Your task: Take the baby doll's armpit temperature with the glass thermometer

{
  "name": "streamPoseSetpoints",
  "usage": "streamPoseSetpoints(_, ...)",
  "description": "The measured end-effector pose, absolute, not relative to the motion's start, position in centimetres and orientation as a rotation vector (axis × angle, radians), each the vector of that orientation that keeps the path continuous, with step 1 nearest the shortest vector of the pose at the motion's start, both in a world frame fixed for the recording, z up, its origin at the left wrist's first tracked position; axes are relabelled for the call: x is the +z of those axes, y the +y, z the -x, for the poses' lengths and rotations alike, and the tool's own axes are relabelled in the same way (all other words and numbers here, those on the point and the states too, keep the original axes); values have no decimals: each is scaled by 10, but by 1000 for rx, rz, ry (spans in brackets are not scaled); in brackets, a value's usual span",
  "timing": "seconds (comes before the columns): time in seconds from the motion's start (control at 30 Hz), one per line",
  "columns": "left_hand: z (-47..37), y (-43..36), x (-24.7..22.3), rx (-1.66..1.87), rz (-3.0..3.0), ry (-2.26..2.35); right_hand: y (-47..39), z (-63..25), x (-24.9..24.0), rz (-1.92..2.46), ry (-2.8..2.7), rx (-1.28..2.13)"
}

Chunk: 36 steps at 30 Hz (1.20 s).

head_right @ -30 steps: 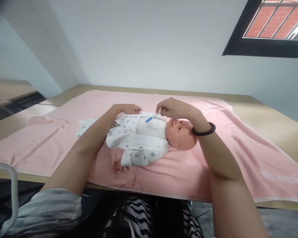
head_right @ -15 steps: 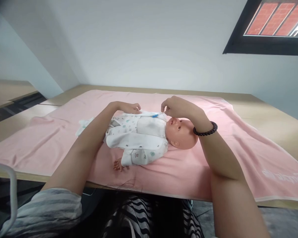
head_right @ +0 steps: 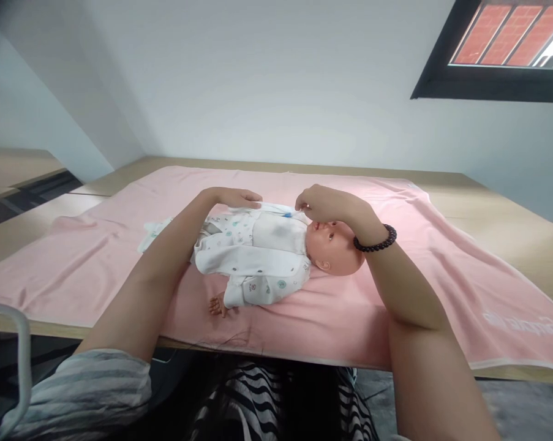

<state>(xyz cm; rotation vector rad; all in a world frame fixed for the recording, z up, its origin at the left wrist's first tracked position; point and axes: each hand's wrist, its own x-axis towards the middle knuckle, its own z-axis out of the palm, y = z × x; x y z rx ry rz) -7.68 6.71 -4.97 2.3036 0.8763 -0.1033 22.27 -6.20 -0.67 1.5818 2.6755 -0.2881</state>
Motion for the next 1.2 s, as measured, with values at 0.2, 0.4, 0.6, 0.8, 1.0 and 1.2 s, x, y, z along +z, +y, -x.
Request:
streamPoseSetpoints(0.2,74,75,-53,121,-2441,812,-68,-215,-8,-1769,2687,-351)
streamPoseSetpoints(0.4,70,73,-52,326,-2487,826,-76,-209,-11,-1793,2679,-66)
streamPoseSetpoints(0.6,70,75,-54,294,-2469,840,-70,-206,-4,-1752,2567,-215)
streamPoseSetpoints(0.8,71,73,-50,292,-2496,835,-27,-205,-7,-1445,2615,-144)
streamPoseSetpoints(1.0,72,73,-48,264,-2521,813,4,-189,-21,-1353,2488,-294)
streamPoseSetpoints(1.2,75,71,-44,193,-2473,828,15,-197,-28,-1181,2610,-448)
